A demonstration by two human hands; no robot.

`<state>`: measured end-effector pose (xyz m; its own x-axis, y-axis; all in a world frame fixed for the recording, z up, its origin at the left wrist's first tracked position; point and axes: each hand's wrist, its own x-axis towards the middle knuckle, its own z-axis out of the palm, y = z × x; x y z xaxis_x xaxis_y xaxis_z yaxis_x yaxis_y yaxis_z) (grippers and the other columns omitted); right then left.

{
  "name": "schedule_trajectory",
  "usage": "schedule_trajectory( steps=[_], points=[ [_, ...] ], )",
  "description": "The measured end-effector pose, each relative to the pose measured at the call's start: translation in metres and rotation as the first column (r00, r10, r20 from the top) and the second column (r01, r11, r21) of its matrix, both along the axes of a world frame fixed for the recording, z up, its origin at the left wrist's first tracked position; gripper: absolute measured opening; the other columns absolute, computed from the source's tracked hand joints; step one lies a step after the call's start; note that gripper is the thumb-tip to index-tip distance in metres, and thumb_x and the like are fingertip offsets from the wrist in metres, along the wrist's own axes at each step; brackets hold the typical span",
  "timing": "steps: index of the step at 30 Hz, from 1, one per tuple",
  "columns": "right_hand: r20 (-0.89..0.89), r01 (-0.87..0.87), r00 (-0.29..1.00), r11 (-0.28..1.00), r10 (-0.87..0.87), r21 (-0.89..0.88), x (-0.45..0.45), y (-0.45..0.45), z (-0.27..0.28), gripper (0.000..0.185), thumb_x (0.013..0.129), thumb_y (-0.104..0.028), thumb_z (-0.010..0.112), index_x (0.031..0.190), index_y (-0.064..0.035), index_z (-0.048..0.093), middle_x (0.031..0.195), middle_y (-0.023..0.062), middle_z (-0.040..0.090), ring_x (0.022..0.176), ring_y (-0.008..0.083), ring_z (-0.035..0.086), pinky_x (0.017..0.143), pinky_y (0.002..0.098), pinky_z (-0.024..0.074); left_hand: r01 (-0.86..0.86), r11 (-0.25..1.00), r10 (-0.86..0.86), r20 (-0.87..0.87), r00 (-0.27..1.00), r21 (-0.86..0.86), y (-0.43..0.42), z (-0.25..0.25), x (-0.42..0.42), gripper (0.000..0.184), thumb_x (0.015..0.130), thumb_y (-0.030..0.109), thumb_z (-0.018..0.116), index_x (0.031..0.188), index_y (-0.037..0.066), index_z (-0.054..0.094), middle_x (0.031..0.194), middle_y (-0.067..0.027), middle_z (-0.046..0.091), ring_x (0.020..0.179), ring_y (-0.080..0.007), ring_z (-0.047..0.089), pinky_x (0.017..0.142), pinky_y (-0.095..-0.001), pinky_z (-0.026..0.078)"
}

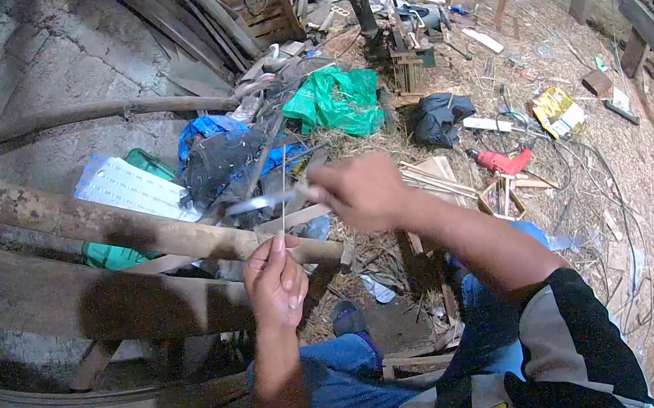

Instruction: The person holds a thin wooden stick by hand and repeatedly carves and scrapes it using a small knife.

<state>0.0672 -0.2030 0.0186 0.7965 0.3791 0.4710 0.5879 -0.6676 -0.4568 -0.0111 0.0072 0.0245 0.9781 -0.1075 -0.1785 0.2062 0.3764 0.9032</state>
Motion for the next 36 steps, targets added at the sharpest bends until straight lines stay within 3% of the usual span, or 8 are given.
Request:
schedule_trajectory(
  steps=[8, 14, 16, 17, 21, 26, 28, 36],
  points=[
    [0.007, -0.016, 1.0, 1.0, 0.016, 0.011, 0.006, -0.005, 0.0, 0.029, 0.099, -0.043, 0.05, 0.099, -0.0163, 0.061, 0.073, 0.0159, 0.065, 0.068, 0.0395, 0.065, 0.057, 0.0522, 0.0485, 0.018, 1.0, -0.018, 0.01, 1.0, 0.01, 0.0, 0.0, 0.001, 0.028, 0.102, 0.022, 0.056, 0.1, -0.005, 0.064, 0.05, 0.004, 0.04, 0.034, -0.0049, 0.032, 0.033, -0.0221, 0.028],
    [-0.106, 0.205, 0.974, 0.978, -0.2, 0.03, 0.033, -0.029, 0.002, 0.039, 0.101, -0.045, 0.047, 0.091, -0.0099, 0.061, 0.071, 0.0177, 0.063, 0.072, 0.0431, 0.063, 0.061, 0.0525, 0.0485, 0.045, 0.997, -0.046, 0.015, 0.999, 0.059, 0.002, -0.008, 0.002, 0.027, 0.104, 0.02, 0.05, 0.102, -0.003, 0.063, 0.051, 0.0021, 0.042, 0.032, -0.0062, 0.032, 0.03, -0.0221, 0.029],
    [-0.282, 0.207, 0.952, 0.924, -0.115, 0.321, 0.036, -0.028, -0.008, 0.045, 0.101, -0.05, 0.046, 0.091, -0.0082, 0.061, 0.073, 0.0192, 0.061, 0.072, 0.04, 0.062, 0.063, 0.0477, 0.0473, 0.057, 0.998, -0.057, -0.007, 0.998, -0.028, 0.003, -0.008, 0.004, 0.027, 0.104, 0.02, 0.05, 0.104, -0.003, 0.063, 0.053, 0.0014, 0.044, 0.032, -0.0065, 0.032, 0.03, -0.022, 0.029],
    [-0.294, 0.139, 0.956, 0.853, 0.018, 0.502, 0.04, -0.022, -0.02, 0.048, 0.1, -0.05, 0.051, 0.091, -0.0042, 0.062, 0.072, 0.0138, 0.058, 0.068, 0.0276, 0.058, 0.064, 0.0406, 0.0436, 0.065, 0.991, -0.069, -0.029, 0.997, -0.115, 0.003, -0.008, 0.004, 0.027, 0.104, 0.02, 0.049, 0.105, -0.003, 0.063, 0.055, 0.0006, 0.046, 0.031, -0.0067, 0.032, 0.03, -0.022, 0.03],
    [-0.385, 0.065, 0.869, 0.7, 0.31, 0.711, 0.019, 0.0, -0.01, 0.043, 0.094, -0.04, 0.068, 0.086, 0.0025, 0.065, 0.072, -0.0004, 0.051, 0.071, 0.0091, 0.045, 0.062, 0.0321, 0.0388, 0.191, 0.942, -0.232, -0.124, 0.965, -0.277, -0.002, -0.012, 0.003, 0.028, 0.105, 0.02, 0.049, 0.111, -0.003, 0.062, 0.061, -0.0014, 0.052, 0.031, -0.0072, 0.033, 0.03, -0.0219, 0.03],
    [-0.444, 0.137, 0.85, 0.694, 0.285, 0.707, 0.022, -0.001, -0.011, 0.04, 0.094, -0.036, 0.069, 0.083, 0.002, 0.066, 0.067, -0.0008, 0.054, 0.068, 0.0073, 0.044, 0.061, 0.0312, 0.0393, 0.09, 0.996, -0.089, -0.091, 0.992, 0.012, -0.016, -0.011, -0.001, 0.026, 0.103, 0.019, 0.054, 0.11, -0.003, 0.065, 0.06, -0.0003, 0.053, 0.033, -0.0059, 0.035, 0.031, -0.0218, 0.028],
    [-0.416, 0.152, 0.875, 0.675, 0.248, 0.722, 0.023, -0.001, -0.011, 0.042, 0.095, -0.038, 0.067, 0.081, 0.0017, 0.064, 0.067, 0.0002, 0.053, 0.069, 0.0076, 0.045, 0.061, 0.0309, 0.0406, -0.026, 0.935, -0.009, 0.097, 0.995, 0.354, -0.022, -0.012, -0.002, 0.023, 0.101, 0.018, 0.059, 0.106, -0.002, 0.068, 0.057, 0.0022, 0.05, 0.035, -0.0039, 0.035, 0.032, -0.0212, 0.027],
    [-0.204, 0.046, 0.978, 0.932, 0.03, 0.359, -0.002, 0.002, 0.0, 0.03, 0.1, -0.035, 0.056, 0.095, -0.0063, 0.062, 0.072, 0.0139, 0.059, 0.064, 0.0307, 0.059, 0.061, 0.0426, 0.045, -0.139, 0.973, 0.127, 0.078, 0.989, 0.185, -0.014, -0.008, 0.001, 0.022, 0.1, 0.017, 0.061, 0.107, -0.002, 0.069, 0.055, 0.003, 0.049, 0.036, -0.003, 0.033, 0.033, -0.0205, 0.026]
  ],
)
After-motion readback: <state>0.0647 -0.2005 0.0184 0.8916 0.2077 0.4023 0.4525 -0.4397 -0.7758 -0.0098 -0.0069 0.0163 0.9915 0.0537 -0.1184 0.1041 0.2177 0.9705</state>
